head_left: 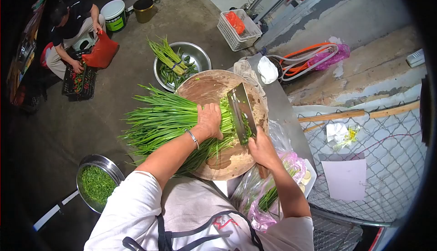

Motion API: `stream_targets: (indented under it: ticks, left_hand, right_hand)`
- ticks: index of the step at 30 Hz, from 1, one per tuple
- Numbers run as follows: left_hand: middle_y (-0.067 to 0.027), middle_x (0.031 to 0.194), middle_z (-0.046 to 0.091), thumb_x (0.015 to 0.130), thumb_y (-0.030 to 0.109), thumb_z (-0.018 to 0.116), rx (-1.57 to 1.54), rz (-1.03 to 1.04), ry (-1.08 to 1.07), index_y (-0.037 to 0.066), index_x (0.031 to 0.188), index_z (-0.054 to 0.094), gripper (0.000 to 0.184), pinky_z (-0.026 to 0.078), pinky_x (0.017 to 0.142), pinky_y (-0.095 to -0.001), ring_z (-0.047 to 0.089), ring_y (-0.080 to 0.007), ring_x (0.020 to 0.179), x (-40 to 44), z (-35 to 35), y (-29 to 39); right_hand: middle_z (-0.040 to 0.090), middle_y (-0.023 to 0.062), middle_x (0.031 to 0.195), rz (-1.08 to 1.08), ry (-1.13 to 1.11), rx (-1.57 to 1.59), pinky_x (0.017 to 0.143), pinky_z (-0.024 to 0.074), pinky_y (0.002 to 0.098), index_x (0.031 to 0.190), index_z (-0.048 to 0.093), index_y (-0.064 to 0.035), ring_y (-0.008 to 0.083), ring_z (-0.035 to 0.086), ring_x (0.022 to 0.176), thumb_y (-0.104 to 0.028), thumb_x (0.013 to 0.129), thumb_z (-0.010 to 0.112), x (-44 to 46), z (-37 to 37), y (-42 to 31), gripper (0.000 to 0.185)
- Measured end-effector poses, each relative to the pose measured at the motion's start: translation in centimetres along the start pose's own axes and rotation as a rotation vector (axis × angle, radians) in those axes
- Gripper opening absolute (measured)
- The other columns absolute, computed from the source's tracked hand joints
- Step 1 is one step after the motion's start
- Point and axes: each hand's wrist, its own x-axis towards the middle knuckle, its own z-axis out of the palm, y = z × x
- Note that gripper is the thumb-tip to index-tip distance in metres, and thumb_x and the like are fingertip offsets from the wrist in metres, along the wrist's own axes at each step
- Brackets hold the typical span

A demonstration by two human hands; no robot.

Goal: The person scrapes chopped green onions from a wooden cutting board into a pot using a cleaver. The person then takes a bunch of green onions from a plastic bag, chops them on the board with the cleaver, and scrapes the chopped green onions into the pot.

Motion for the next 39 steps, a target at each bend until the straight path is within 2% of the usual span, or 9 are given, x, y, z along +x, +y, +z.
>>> stream_targets:
  ticks: [7, 9, 11, 13, 14, 18, 23, 28, 39]
  left_hand:
    - [-0.0128, 0.122, 0.056, 0.050, 0.058, 0.094, 0.075, -0.028, 0.009, 0.001, 0.127, 0.054, 0.104, 0.037, 0.106, -0.0567, 0.052, -0.0297, 0.121, 0.3, 0.1, 0.4]
    - [-0.0126, 0.121, 0.056, 0.051, 0.058, 0.094, 0.092, -0.030, 0.038, 0.001, 0.127, 0.054, 0.104, 0.037, 0.106, -0.0569, 0.053, -0.0297, 0.120, 0.6, 1.0, 0.4]
    - [-0.0141, 0.122, 0.056, 0.051, 0.058, 0.094, 0.061, -0.015, -0.015, 0.000, 0.130, 0.054, 0.106, 0.035, 0.109, -0.0589, 0.052, -0.0308, 0.120, 0.6, 0.6, 0.4]
    - [-0.0164, 0.122, 0.055, 0.051, 0.057, 0.095, 0.037, -0.006, 0.001, -0.003, 0.130, 0.053, 0.108, 0.032, 0.112, -0.0636, 0.052, -0.0325, 0.121, 0.5, 0.4, 0.3]
    - [-0.0173, 0.124, 0.055, 0.050, 0.058, 0.095, 0.034, -0.008, -0.022, -0.003, 0.133, 0.051, 0.112, 0.032, 0.113, -0.0630, 0.051, -0.0334, 0.123, 0.6, 0.1, 0.3]
    - [-0.0232, 0.138, 0.050, 0.050, 0.064, 0.093, 0.014, 0.047, -0.061, -0.007, 0.146, 0.038, 0.132, 0.028, 0.117, -0.0601, 0.044, -0.0389, 0.136, 0.0, 0.1, -0.4]
    - [-0.0317, 0.158, 0.033, 0.049, 0.071, 0.090, 0.090, 0.053, -0.062, -0.010, 0.158, 0.018, 0.154, 0.019, 0.123, -0.0571, 0.026, -0.0442, 0.151, -1.6, -1.6, -2.8]
    - [-0.0194, 0.124, 0.059, 0.046, 0.066, 0.093, 0.111, 0.062, 0.047, -0.006, 0.130, 0.050, 0.118, 0.032, 0.115, -0.0545, 0.053, -0.0353, 0.125, -1.0, -0.4, -2.2]
    - [-0.0144, 0.116, 0.059, 0.044, 0.064, 0.094, 0.141, -0.005, 0.060, -0.003, 0.127, 0.054, 0.114, 0.041, 0.099, -0.0479, 0.055, -0.0302, 0.112, -0.6, 0.3, -1.1]
  right_hand:
    - [0.066, 0.0227, 0.085, 0.012, -0.174, 0.032, 0.065, 0.0557, 0.0462, 0.127, 0.048, 0.0051, 0.0325, 0.068, 0.065, -0.008, 0.096, 0.052, -2.1, 0.4, 1.9, 0.034]
    - [0.067, 0.0255, 0.087, -0.016, -0.170, 0.068, 0.067, 0.0548, 0.0482, 0.126, 0.047, 0.0061, 0.0362, 0.067, 0.069, -0.009, 0.096, 0.052, -0.4, 1.1, 2.2, 0.034]
    - [0.068, 0.0339, 0.096, -0.015, -0.158, 0.153, 0.082, 0.0522, 0.0571, 0.125, 0.045, 0.0078, 0.0515, 0.067, 0.089, -0.012, 0.096, 0.055, 1.9, 2.2, 0.7, 0.036]
    - [0.069, 0.0332, 0.095, 0.065, -0.130, 0.123, 0.077, 0.0535, 0.0558, 0.126, 0.046, 0.0081, 0.0494, 0.069, 0.086, -0.014, 0.096, 0.056, 4.9, 8.5, 3.5, 0.038]
    - [0.067, 0.0343, 0.100, 0.142, -0.078, -0.008, 0.086, 0.0525, 0.0550, 0.133, 0.047, 0.0087, 0.0512, 0.066, 0.092, -0.015, 0.096, 0.057, 5.2, 9.6, 2.3, 0.046]
    - [0.068, 0.0324, 0.096, 0.045, 0.183, 0.055, 0.082, 0.0539, 0.0545, 0.121, 0.050, 0.0069, 0.0492, 0.068, 0.089, -0.017, 0.096, 0.057, 3.4, 11.2, 2.8, 0.035]
    - [0.068, 0.0324, 0.097, 0.080, 0.010, 0.150, 0.082, 0.0515, 0.0578, 0.122, 0.048, 0.0056, 0.0493, 0.067, 0.089, -0.018, 0.098, 0.052, 3.0, 6.2, 1.2, 0.034]
    - [0.065, 0.0350, 0.093, -0.049, -0.033, 0.016, 0.083, 0.0492, 0.0598, 0.119, 0.046, 0.0061, 0.0540, 0.064, 0.090, -0.013, 0.097, 0.053, -2.2, -1.4, -2.1, 0.030]
    - [0.065, 0.0344, 0.089, 0.009, -0.214, 0.088, 0.080, 0.0499, 0.0587, 0.119, 0.047, 0.0070, 0.0532, 0.065, 0.087, -0.014, 0.095, 0.056, 1.7, 2.1, 0.9, 0.033]
